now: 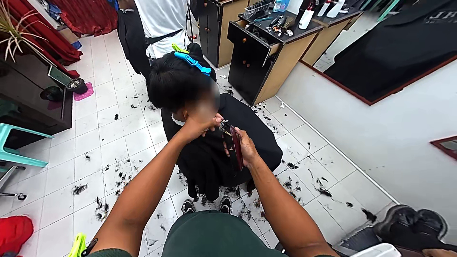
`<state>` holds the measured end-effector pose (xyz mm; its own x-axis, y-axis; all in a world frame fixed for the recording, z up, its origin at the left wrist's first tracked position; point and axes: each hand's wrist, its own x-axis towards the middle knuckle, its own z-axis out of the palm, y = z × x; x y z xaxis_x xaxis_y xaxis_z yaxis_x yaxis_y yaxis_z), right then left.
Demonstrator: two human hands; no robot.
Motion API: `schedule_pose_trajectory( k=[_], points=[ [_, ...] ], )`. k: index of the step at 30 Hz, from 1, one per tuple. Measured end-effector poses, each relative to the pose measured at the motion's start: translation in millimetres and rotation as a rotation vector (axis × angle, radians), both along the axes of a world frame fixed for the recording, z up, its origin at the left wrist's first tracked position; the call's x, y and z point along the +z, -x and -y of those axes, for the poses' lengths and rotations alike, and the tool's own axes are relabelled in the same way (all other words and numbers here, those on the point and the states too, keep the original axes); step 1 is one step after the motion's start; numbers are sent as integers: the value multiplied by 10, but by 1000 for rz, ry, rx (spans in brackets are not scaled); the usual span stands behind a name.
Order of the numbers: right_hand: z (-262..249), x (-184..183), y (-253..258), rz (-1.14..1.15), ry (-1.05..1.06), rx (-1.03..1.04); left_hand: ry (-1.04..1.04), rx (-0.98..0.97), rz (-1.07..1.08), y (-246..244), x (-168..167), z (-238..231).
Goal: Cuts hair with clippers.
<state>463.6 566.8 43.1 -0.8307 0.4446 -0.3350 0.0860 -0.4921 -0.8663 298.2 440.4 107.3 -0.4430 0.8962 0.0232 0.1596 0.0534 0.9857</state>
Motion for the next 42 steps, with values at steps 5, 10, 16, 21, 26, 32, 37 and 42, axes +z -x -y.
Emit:
schedule_pose_trajectory(
  k=[5,10,16,21,26,32,37,42],
  points=[
    [-38,133,203,-109,-92,-192,105,7,-153,-139,-48,161],
    [-125,416,502,113,-521,97,-108,403,-1060,-157,-204,411],
    [-29,487,778,160,-628,179,82,703,-1052,166,-167,420],
    [15,487,813,146,-619,174,125,725,-880,165,-227,477],
    [28,483,825,150,-617,175,117,742,-840,196,-272,493],
    [74,464,739,64,-520,238,122,752,-865,217,-290,509],
    [182,479,756,21,-267,272,103,780,-921,238,-348,514],
    [223,463,805,-20,-251,225,97,752,-884,260,-332,537]
  ],
)
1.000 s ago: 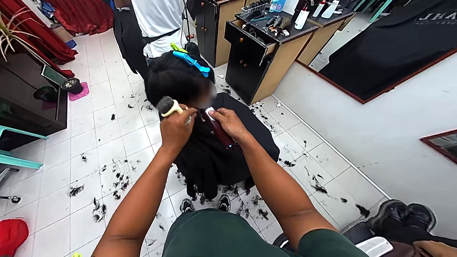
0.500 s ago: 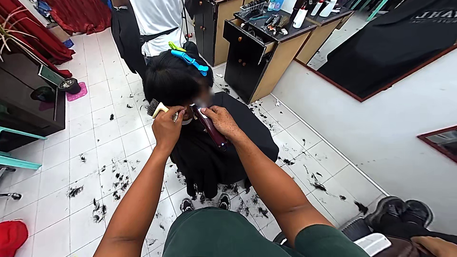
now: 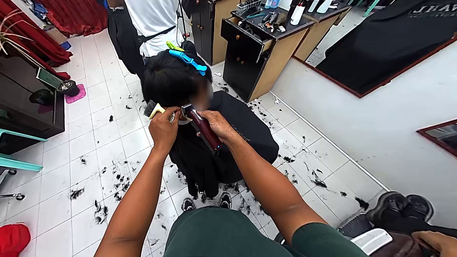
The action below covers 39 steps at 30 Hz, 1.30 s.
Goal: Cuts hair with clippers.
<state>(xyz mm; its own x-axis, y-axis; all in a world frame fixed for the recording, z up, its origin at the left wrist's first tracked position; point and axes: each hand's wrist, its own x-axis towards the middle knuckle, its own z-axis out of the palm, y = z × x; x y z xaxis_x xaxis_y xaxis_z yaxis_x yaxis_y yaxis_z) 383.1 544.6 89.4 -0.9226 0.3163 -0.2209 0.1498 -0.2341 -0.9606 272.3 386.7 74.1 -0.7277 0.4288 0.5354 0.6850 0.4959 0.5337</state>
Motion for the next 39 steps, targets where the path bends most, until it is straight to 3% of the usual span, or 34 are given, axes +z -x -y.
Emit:
schedule_pose_trajectory(
  k=[14,19,35,39],
  points=[
    [2,-52,6,-43,-67,21,13,6,14,21,9,16],
    [26,-105,-161,-49,-106,129,16,2,16,22,32,26],
    [43,-24,27,26,-123,40,14,-10,49,28,45,21],
    [44,-111,-35,-132,-88,13,-49,-39,1,30,16,49]
  ],
)
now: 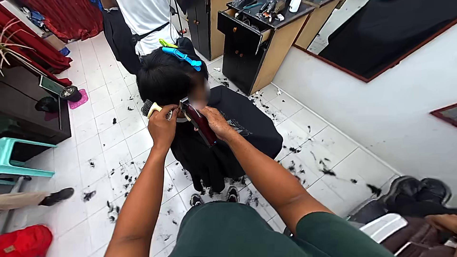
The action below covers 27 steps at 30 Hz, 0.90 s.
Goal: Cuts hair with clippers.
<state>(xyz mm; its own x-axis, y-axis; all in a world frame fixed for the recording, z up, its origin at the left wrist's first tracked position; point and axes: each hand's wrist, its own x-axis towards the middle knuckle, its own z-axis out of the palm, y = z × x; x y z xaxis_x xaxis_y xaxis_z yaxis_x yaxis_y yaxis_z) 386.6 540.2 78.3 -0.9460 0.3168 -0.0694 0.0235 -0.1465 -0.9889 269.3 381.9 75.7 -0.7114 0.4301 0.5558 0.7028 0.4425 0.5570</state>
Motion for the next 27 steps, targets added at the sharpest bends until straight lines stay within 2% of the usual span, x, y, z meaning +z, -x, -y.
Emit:
schedule_pose_trajectory(
  k=[3,4,5,7,9,11,12,15,16,17,19,20,21,22,23,24,25,27],
  points=[
    [-121,-124,-427,41,-25,93,-202,-191,-249,-97,-38,152],
    [-162,-220,-592,59,6,91,-214,-290,-238,-172,-21,175],
    [-173,-350,-738,52,83,47,-141,-401,-105,-273,32,190],
    [-101,-622,-966,12,335,-70,70,-635,377,-386,217,127],
    [-47,-787,-1102,47,490,-132,-35,-812,707,-348,302,-67],
    [-37,-821,-1219,138,497,-131,-244,-820,749,-320,341,-325],
    [-35,-836,-1284,167,482,-110,-267,-765,740,-333,328,-449],
    [-61,-840,-1438,168,454,-76,100,-623,829,-412,236,-646],
    [-88,-826,-1461,157,435,-82,138,-628,825,-426,195,-664],
    [-126,-811,-1468,147,414,-89,79,-653,763,-421,158,-648],
    [-208,-773,-1434,133,377,-102,-156,-691,617,-356,112,-594],
    [-244,-740,-1400,132,358,-106,-230,-703,642,-332,109,-573],
    [-279,-692,-1357,131,342,-112,-234,-728,728,-324,116,-543],
    [-303,-638,-1296,128,327,-126,-160,-742,796,-340,135,-499],
    [-320,-581,-1217,118,317,-149,-32,-717,771,-389,183,-449],
    [-335,-520,-1124,109,301,-176,97,-665,627,-455,248,-394],
    [-341,-456,-1027,105,275,-200,184,-593,395,-514,303,-323],
    [-325,-362,-817,115,188,-229,171,-404,-50,-525,319,-194]
  ],
)
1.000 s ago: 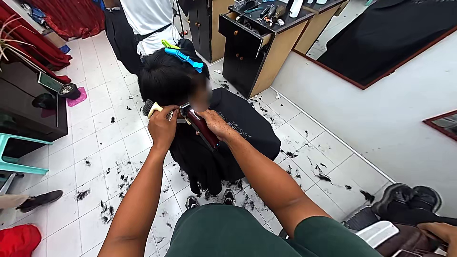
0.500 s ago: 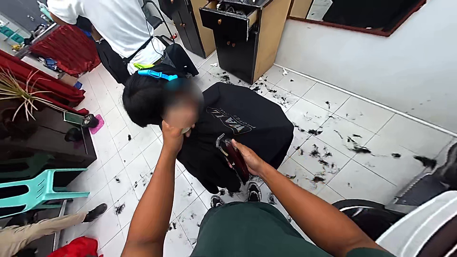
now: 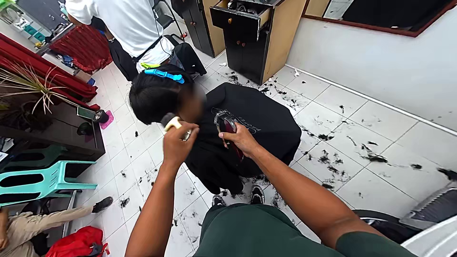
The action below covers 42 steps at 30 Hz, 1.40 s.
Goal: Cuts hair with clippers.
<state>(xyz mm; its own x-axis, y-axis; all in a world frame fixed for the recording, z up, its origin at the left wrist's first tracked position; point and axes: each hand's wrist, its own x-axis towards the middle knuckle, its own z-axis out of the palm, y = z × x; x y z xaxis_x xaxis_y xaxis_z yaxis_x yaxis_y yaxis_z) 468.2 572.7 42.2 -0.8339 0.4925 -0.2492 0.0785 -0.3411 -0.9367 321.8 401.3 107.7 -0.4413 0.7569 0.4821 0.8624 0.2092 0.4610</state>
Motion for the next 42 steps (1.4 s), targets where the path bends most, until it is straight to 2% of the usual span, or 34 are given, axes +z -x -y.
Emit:
schedule_pose_trajectory(
  k=[2,4,9,12,17,21,34,39,42],
  points=[
    [35,88,207,14,-64,30,-66,218,-207,124,-25,55],
    [83,190,413,34,-146,63,-67,353,-237,279,-74,52],
    [162,428,740,137,-457,107,-21,440,-104,413,-185,78],
    [196,485,779,184,-549,135,-24,441,-62,432,-190,123],
    [292,487,811,114,-514,89,-48,423,-42,475,-198,155],
    [291,507,815,191,-538,99,-50,432,-21,515,-211,164],
    [341,504,821,111,-511,69,-54,422,12,554,-223,169],
    [318,518,815,185,-562,101,-51,420,27,547,-216,168],
    [358,490,822,102,-506,79,-60,424,23,554,-237,170]
  ],
)
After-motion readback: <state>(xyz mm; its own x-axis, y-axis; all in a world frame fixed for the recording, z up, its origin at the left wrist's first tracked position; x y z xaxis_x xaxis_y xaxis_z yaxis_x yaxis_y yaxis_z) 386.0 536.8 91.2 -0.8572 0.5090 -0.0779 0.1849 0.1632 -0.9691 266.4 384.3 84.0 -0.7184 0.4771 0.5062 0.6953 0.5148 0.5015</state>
